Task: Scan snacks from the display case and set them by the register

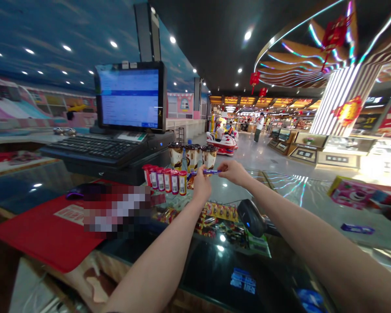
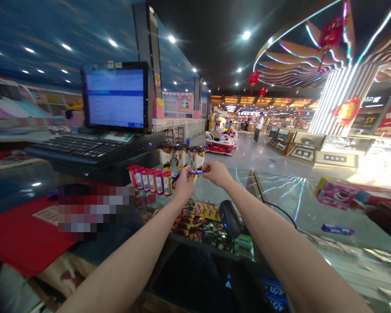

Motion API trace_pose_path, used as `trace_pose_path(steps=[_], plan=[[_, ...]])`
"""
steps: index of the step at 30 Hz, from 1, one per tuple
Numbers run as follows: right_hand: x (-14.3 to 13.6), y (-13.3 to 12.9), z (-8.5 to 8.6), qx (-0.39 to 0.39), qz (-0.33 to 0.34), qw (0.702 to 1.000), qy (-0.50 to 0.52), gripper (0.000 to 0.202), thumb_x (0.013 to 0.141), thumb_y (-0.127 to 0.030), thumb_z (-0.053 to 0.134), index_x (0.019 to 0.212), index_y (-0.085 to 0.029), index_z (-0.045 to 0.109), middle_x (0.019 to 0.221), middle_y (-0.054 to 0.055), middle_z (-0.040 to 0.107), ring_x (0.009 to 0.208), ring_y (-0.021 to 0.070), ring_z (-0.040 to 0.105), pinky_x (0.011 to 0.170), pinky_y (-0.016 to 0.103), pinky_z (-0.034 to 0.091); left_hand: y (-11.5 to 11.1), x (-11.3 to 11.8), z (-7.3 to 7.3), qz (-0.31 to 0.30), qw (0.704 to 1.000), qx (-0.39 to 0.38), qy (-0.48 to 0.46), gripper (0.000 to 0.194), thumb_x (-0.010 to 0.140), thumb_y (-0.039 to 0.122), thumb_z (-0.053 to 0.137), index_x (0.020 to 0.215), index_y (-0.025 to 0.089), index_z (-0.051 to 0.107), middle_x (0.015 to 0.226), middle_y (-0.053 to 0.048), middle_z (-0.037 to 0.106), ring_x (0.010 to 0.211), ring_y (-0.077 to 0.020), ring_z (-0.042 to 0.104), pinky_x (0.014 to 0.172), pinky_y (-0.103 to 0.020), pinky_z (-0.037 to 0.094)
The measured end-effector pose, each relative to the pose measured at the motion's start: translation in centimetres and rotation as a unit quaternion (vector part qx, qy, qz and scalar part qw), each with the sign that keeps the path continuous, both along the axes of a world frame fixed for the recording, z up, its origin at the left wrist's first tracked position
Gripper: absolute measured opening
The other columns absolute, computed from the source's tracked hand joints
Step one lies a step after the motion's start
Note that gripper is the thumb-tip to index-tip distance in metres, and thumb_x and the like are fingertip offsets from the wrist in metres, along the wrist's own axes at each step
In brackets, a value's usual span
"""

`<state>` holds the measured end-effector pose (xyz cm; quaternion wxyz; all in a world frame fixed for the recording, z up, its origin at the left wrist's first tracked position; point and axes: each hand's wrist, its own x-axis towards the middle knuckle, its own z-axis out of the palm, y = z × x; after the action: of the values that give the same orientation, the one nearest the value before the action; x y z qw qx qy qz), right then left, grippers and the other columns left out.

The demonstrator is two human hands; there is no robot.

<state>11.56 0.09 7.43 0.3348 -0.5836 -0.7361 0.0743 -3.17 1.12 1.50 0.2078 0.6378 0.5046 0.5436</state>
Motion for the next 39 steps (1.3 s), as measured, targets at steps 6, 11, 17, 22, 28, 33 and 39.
trace_pose_path(steps=[6,11,17,22,28,33,39], plan=[[-1.2,0.8,0.2,-0.014,-0.015,1.0,-0.017,0.013,0.071,-0.014,0.069,0.083,-0.019,0.071,0.077,0.0,0.071,0.071,0.0122,0.064,0.063,0.02,0.044,0.3,-0.6,-0.5,0.051,0.998,0.004,0.02,0.052,0.084,0.002,0.046,0.135,0.013,0.043,0.13,-0.017,0.059,0.123,-0.0225,0.055,0.103,-0.04,0.042],[-2.1,1.7,0.5,-0.03,-0.028,0.998,-0.042,0.013,0.071,-0.017,0.069,0.084,-0.02,0.071,0.084,0.001,0.072,0.077,0.0145,0.065,0.066,0.022,0.044,0.1,-0.8,-0.8,0.082,0.994,0.017,0.077,0.054,0.083,0.002,0.044,0.136,0.011,0.04,0.131,-0.018,0.057,0.125,-0.0247,0.053,0.106,-0.043,0.039],[-2.9,2.8,0.3,-0.053,-0.05,0.994,-0.076,0.015,0.07,-0.019,0.071,0.085,-0.021,0.07,0.091,0.003,0.072,0.084,0.0169,0.065,0.068,0.023,0.045,0.0,-0.9,-1.1,0.114,0.987,0.019,0.11,0.054,0.083,0.004,0.044,0.137,0.01,0.039,0.137,-0.021,0.049,0.132,-0.0263,0.045,0.108,-0.043,0.036],[-3.7,3.3,0.1,-0.075,-0.046,0.99,-0.108,0.015,0.072,-0.022,0.069,0.087,-0.021,0.069,0.094,0.005,0.071,0.086,0.0182,0.065,0.07,0.024,0.046,-0.1,-0.9,-1.1,0.111,0.985,0.013,0.129,0.054,0.082,0.003,0.042,0.136,0.009,0.04,0.133,-0.02,0.053,0.129,-0.0263,0.048,0.107,-0.042,0.037],[-5.0,3.6,0.0,-0.083,-0.051,0.988,-0.116,0.016,0.073,-0.02,0.067,0.089,-0.021,0.069,0.098,0.008,0.071,0.092,0.022,0.066,0.073,0.027,0.049,-0.3,-0.9,-1.0,0.115,0.982,-0.01,0.147,0.054,0.083,0.003,0.041,0.137,0.008,0.039,0.128,-0.021,0.057,0.125,-0.0269,0.052,0.104,-0.042,0.039],[-5.7,3.9,-0.1,-0.076,-0.047,0.99,-0.112,0.016,0.073,-0.019,0.068,0.09,-0.019,0.069,0.098,0.009,0.07,0.091,0.0216,0.067,0.074,0.026,0.051,-0.5,-1.1,-0.9,0.114,0.98,-0.017,0.16,0.057,0.082,0.005,0.044,0.138,0.012,0.038,0.128,-0.019,0.059,0.124,-0.027,0.053,0.104,-0.042,0.039],[-6.1,4.0,-0.2,-0.072,-0.026,0.989,-0.123,0.016,0.074,-0.014,0.066,0.088,-0.018,0.072,0.093,0.008,0.073,0.09,0.0209,0.068,0.075,0.024,0.051,-0.9,-1.1,-0.7,0.118,0.973,-0.025,0.196,0.055,0.084,0.008,0.044,0.138,0.014,0.037,0.129,-0.02,0.058,0.123,-0.0286,0.053,0.103,-0.044,0.039]])
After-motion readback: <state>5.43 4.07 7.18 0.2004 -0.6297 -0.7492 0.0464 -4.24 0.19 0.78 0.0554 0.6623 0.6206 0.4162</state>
